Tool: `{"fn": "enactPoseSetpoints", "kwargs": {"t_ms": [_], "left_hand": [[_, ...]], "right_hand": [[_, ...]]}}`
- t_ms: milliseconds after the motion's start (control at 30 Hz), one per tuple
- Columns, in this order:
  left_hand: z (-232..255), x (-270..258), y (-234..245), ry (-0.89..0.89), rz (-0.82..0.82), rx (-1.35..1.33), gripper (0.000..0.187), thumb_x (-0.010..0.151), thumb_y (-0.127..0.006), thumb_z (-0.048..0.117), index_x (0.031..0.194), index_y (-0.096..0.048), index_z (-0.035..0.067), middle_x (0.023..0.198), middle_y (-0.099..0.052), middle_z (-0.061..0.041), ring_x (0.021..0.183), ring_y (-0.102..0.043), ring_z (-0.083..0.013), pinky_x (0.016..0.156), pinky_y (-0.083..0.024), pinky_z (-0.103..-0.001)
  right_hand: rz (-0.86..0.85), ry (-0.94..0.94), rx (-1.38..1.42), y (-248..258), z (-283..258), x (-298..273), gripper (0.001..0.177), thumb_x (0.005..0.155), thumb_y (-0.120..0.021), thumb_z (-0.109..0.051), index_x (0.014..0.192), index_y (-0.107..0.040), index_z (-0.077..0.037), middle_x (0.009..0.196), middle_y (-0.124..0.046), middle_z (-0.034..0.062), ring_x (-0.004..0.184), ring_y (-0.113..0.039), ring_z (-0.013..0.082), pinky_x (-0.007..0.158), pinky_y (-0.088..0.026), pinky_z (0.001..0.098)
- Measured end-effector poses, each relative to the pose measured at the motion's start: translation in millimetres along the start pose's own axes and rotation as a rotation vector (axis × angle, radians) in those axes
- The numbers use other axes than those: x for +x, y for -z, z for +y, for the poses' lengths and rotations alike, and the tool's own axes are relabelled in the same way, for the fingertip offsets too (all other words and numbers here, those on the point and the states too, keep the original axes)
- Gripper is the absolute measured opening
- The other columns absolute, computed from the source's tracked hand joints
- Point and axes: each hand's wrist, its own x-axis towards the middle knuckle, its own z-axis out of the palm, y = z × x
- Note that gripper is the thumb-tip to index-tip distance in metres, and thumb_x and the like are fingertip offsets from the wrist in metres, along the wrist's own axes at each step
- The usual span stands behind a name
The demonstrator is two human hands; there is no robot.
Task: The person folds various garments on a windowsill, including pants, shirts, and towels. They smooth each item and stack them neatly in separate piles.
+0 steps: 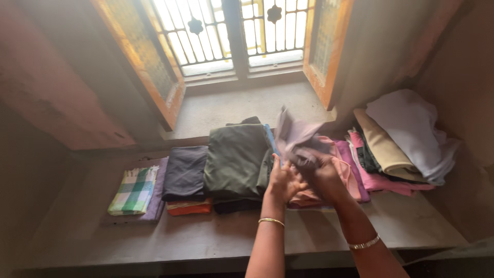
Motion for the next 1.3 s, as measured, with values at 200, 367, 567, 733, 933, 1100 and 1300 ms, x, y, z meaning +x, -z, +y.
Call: {"fn": "enactPoseSetpoints", "kwargs": {"t_ms": [200,367,567,733,933,1100,1300], "left_hand": [[43,-11,-4,-0.329,-0.177,-0.267,0.059,0.095,-0.039,0.061,0.128,-0.054,0.015,0.117,-0.063,-0.013,0.104,-0.063,-0.0291,0.083,-0.056,-0.05],[109,-32,59,-0.579,-0.051,-0.343,0.062,0.094,-0.038,0.06,0.131,-0.053,0.013,0.121,-0.063,-0.017,0.107,-0.063,-0.0336,0.085,-0.055,-0.052],[150,-103,165,-0.776,0.365,-0.361,0.065,0.093,-0.038,0.058,0.136,-0.052,0.01,0.126,-0.062,-0.021,0.11,-0.063,-0.0391,0.088,-0.053,-0.056],[159,-110,137,-1.183,0.997,0.137,0.043,0.102,-0.051,0.028,0.136,-0.056,0.001,0.133,-0.065,-0.02,0.117,-0.066,-0.0307,0.1,-0.056,-0.043],[116,-86,22,-1.298,1.018,0.734,0.022,0.099,-0.055,0.008,0.113,-0.071,0.002,0.105,-0.074,-0.015,0.086,-0.064,-0.0218,0.075,-0.051,-0.032],[74,-46,-5,-0.861,0.472,0.439,0.018,0.097,-0.055,0.013,0.106,-0.067,0.002,0.092,-0.075,-0.01,0.077,-0.073,-0.0155,0.067,-0.064,-0.028],[-4,-11,-12,-0.208,0.195,0.627,0.054,0.101,-0.059,0.042,0.133,-0.064,0.0,0.124,-0.07,-0.016,0.102,-0.071,-0.0227,0.082,-0.061,-0.039]], "right_hand": [[-0.335,0.227,-0.404,-59,-34,-25,0.055,0.074,-0.065,0.011,0.128,-0.075,-0.001,0.109,-0.076,0.0114,0.1,-0.068,0.0201,0.087,-0.051,0.033],[-0.289,0.619,-0.818,-94,-33,-8,0.039,0.065,-0.077,0.006,0.101,-0.08,-0.008,0.122,-0.076,0.0084,0.127,-0.062,0.0341,0.109,-0.043,0.0464],[-0.21,0.412,-0.789,-74,15,-14,0.048,0.066,-0.065,0.008,0.108,-0.078,-0.01,0.13,-0.072,0.0116,0.133,-0.058,0.0346,0.112,-0.045,0.0464],[0.108,0.129,-0.966,-28,54,-32,0.065,0.079,-0.07,-0.011,0.142,-0.055,-0.005,0.138,-0.059,0.0217,0.128,-0.057,0.0344,0.108,-0.048,0.0444],[0.087,0.486,-1.389,-5,100,-35,0.079,0.069,-0.074,-0.023,0.139,-0.054,0.007,0.139,-0.058,0.0299,0.126,-0.056,0.0425,0.112,-0.032,0.0537],[0.296,0.149,-0.742,27,114,-5,0.037,0.096,-0.066,-0.022,0.127,-0.07,-0.002,0.123,-0.072,0.0177,0.109,-0.067,0.0309,0.097,-0.049,0.0448],[0.373,-0.028,0.097,77,39,2,0.022,0.107,-0.054,-0.015,0.114,-0.071,-0.004,0.1,-0.072,0.0033,0.087,-0.066,0.0105,0.077,-0.058,0.026]]}}
